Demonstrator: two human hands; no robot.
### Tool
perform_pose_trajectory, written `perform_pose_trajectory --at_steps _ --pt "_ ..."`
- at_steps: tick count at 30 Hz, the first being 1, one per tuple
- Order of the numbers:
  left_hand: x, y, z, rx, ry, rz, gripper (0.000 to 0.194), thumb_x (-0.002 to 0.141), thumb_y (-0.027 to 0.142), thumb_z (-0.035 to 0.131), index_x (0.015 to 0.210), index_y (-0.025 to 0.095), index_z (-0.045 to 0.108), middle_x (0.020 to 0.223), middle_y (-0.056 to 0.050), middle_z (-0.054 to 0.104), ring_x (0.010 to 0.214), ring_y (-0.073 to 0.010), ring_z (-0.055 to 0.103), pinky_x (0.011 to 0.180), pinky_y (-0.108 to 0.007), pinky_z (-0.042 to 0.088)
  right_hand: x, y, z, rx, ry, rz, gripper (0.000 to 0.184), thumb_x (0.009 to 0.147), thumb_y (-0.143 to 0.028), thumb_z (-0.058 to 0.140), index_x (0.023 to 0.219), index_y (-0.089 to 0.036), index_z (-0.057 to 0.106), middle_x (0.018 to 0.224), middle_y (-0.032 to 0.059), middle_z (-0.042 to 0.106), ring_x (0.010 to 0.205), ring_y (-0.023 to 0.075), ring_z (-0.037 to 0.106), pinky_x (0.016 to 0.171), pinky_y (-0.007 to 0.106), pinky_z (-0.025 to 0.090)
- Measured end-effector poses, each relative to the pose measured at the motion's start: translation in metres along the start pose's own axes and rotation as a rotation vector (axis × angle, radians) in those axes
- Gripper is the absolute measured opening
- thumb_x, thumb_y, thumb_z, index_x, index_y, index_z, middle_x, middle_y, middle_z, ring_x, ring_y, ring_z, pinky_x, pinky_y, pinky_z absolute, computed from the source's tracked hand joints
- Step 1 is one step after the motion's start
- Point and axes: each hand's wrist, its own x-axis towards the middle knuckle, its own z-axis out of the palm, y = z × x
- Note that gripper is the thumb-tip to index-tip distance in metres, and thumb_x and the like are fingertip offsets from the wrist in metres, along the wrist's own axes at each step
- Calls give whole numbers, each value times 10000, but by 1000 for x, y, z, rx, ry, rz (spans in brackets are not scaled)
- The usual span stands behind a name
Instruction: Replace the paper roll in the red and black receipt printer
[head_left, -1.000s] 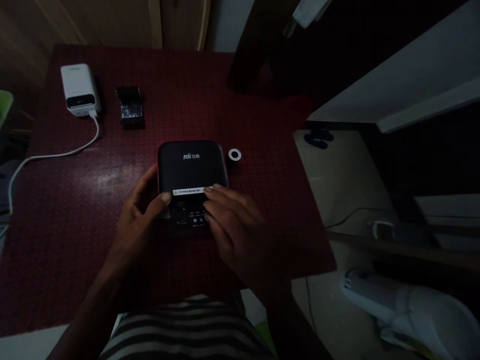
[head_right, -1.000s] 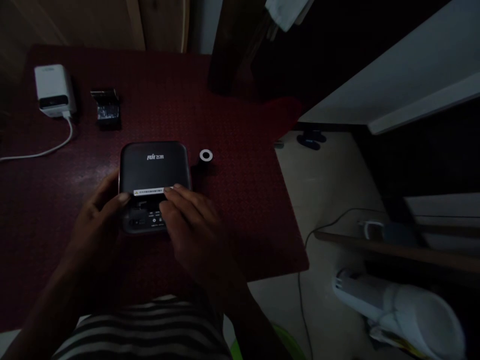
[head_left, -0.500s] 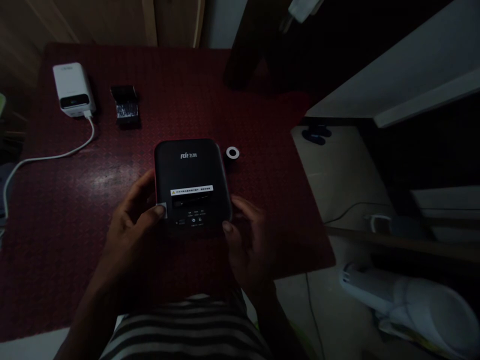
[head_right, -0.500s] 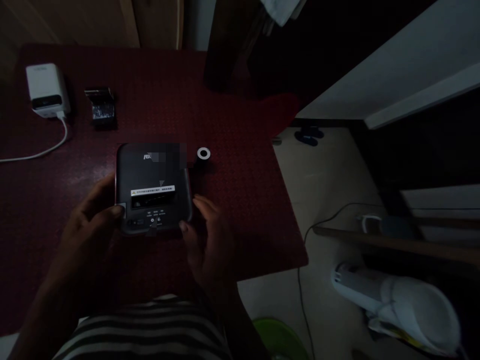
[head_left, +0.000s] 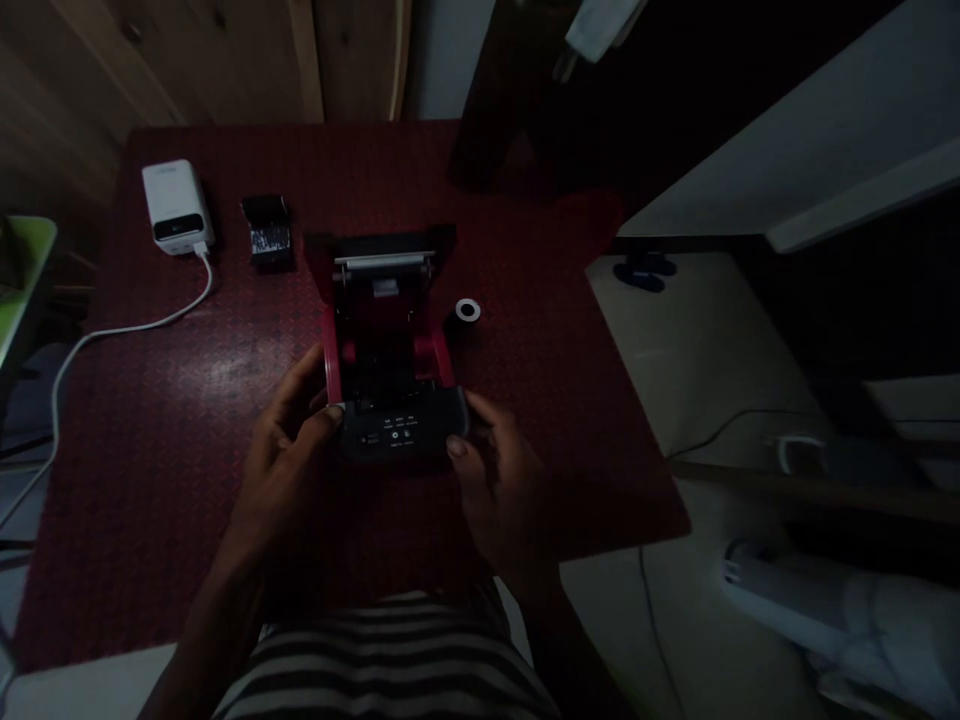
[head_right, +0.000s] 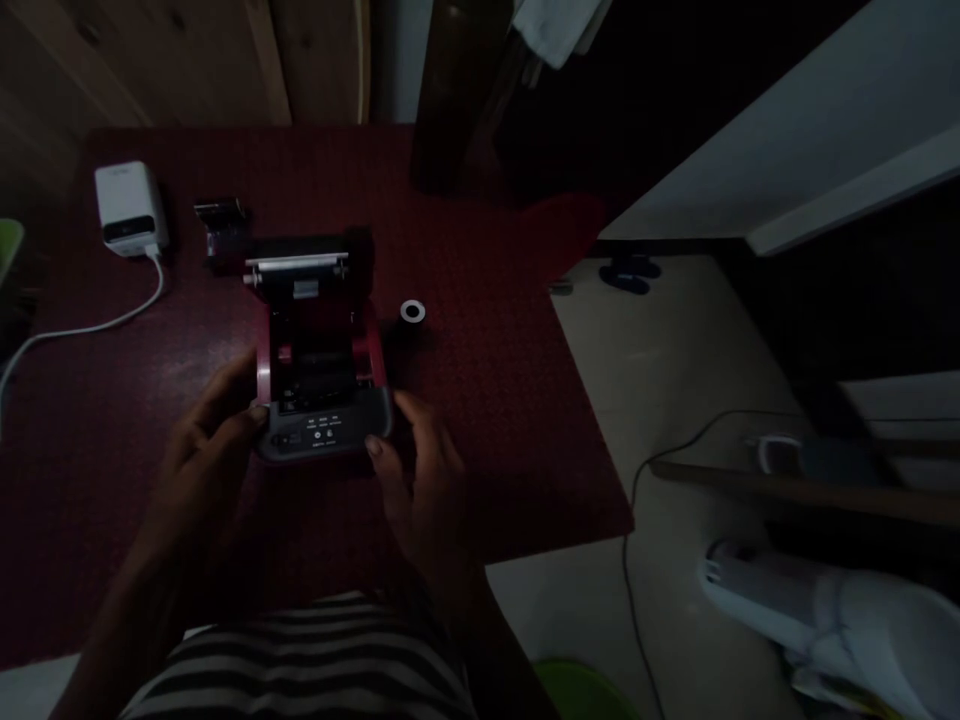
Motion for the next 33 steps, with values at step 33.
perform_pose_trajectory --at_steps 33 --pt "12 -29 -13 -78 -74 63 645 960 449 826 1577 308 700 1637 -104 719 1533 -359 673 1270 -527 545 126 -84 14 -536 -576 -333 315 1002 -62 676 1272 -177 789 1189 118 876 1106 297 822 974 406 604"
